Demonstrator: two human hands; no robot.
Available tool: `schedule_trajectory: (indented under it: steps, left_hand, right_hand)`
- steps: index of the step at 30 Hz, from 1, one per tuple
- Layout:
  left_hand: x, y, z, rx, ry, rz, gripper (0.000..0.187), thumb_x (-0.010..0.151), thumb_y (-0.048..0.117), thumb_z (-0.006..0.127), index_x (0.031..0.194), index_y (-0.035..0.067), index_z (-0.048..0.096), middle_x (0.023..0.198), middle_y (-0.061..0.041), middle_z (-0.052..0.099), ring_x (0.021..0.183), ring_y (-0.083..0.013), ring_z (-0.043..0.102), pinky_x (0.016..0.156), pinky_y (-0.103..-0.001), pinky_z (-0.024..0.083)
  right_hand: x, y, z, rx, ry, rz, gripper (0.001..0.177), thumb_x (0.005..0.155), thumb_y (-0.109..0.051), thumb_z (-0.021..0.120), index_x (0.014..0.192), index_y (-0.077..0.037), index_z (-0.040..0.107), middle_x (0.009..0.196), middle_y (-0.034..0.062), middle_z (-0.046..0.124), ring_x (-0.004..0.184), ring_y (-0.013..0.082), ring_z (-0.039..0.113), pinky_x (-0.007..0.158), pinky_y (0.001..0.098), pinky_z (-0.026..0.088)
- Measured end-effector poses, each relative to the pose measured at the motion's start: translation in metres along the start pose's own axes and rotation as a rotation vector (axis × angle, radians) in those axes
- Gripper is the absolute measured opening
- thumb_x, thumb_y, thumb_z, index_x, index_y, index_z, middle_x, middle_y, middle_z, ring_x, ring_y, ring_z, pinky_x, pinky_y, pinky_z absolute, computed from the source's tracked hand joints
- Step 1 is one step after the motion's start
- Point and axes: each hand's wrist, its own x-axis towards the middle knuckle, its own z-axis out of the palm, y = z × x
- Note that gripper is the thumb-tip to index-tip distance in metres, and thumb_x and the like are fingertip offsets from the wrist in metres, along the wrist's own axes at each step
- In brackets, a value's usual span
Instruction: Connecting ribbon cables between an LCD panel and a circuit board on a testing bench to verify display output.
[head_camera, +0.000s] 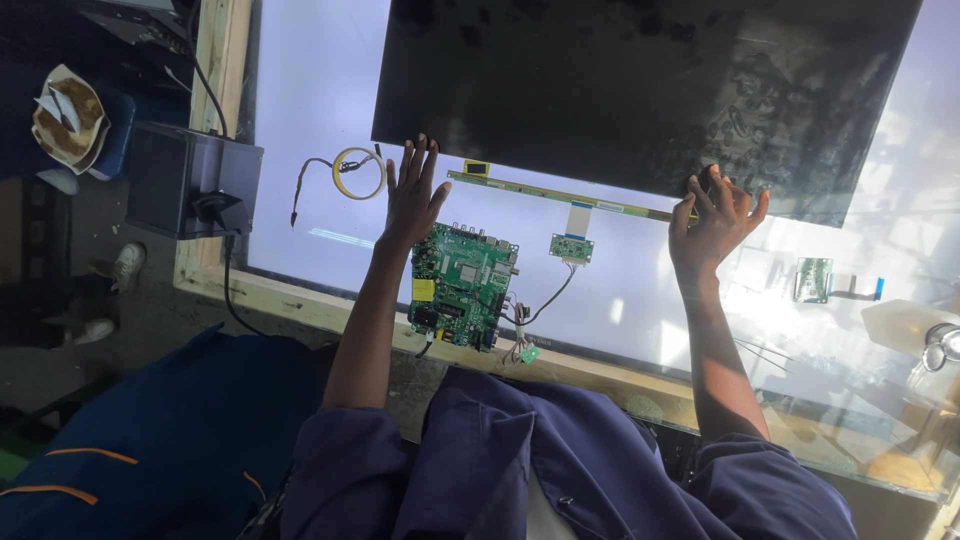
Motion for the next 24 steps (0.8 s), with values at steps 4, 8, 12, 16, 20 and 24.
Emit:
schedule_trajectory:
  steps: [4,8,12,16,20,24]
  left_hand:
    - [0.0002,0.0003,0.0006,-0.001,-0.006,-0.012,0.063,0.107,0.048,0.034,0.16,0.019,0.014,0.165,-0.008,0.008,0.152,-0.0276,0.004,0.119,-0.061,0.003]
    - [0.0005,-0.0004,0.0008,0.021,-0.001,-0.008,0.063,0.107,0.047,0.035,0.16,0.018,0.013,0.165,-0.008,0.007,0.152,-0.0273,0.003,0.119,-0.061,0.004]
    - [-0.0002,0.0027,-0.0025,0.007,0.006,-0.007,0.062,0.108,0.045,0.036,0.16,0.018,0.014,0.165,-0.008,0.008,0.152,-0.0274,0.003,0.119,-0.06,0.003]
    - [-0.001,0.0021,-0.0017,0.018,-0.006,-0.011,0.063,0.108,0.046,0.034,0.16,0.018,0.013,0.165,-0.008,0.006,0.152,-0.0272,0.001,0.119,-0.06,0.003]
    - [-0.0014,0.0024,-0.0017,0.019,-0.001,-0.009,0.063,0.108,0.045,0.036,0.16,0.017,0.013,0.165,-0.008,0.006,0.152,-0.0273,0.002,0.119,-0.06,0.003]
    - [-0.001,0.0018,-0.0016,0.005,-0.011,-0.012,0.063,0.108,0.045,0.037,0.16,0.017,0.013,0.166,-0.008,0.005,0.152,-0.0272,0.0,0.119,-0.06,0.001]
  right_hand:
    - [-0.0015,0.0012,0.0017,-0.009,0.006,-0.003,0.025,0.097,-0.014,0.063,0.116,-0.012,0.079,0.122,0.0144,0.072,0.118,0.0271,0.059,0.112,0.0597,0.009]
    - [-0.0008,0.0007,0.0015,0.007,0.02,-0.011,0.025,0.098,-0.014,0.063,0.117,-0.011,0.079,0.12,0.0154,0.073,0.115,0.0268,0.059,0.112,0.0594,0.009]
    - [-0.0014,0.0034,0.0035,0.006,0.037,-0.032,0.025,0.098,-0.015,0.063,0.116,-0.012,0.08,0.119,0.0151,0.073,0.114,0.0262,0.059,0.112,0.0583,0.009]
    - [-0.0019,0.0035,0.0041,0.017,0.04,-0.025,0.025,0.098,-0.015,0.063,0.115,-0.012,0.081,0.119,0.0155,0.073,0.114,0.0262,0.059,0.111,0.0586,0.009]
    - [-0.001,0.0041,0.004,0.033,0.057,-0.044,0.026,0.097,-0.014,0.063,0.115,-0.01,0.081,0.119,0.0167,0.073,0.113,0.0268,0.059,0.11,0.0585,0.01]
    - [-0.0022,0.0081,0.0074,0.03,0.067,-0.068,0.027,0.096,-0.013,0.063,0.116,-0.009,0.081,0.12,0.018,0.072,0.113,0.0283,0.059,0.109,0.0596,0.011]
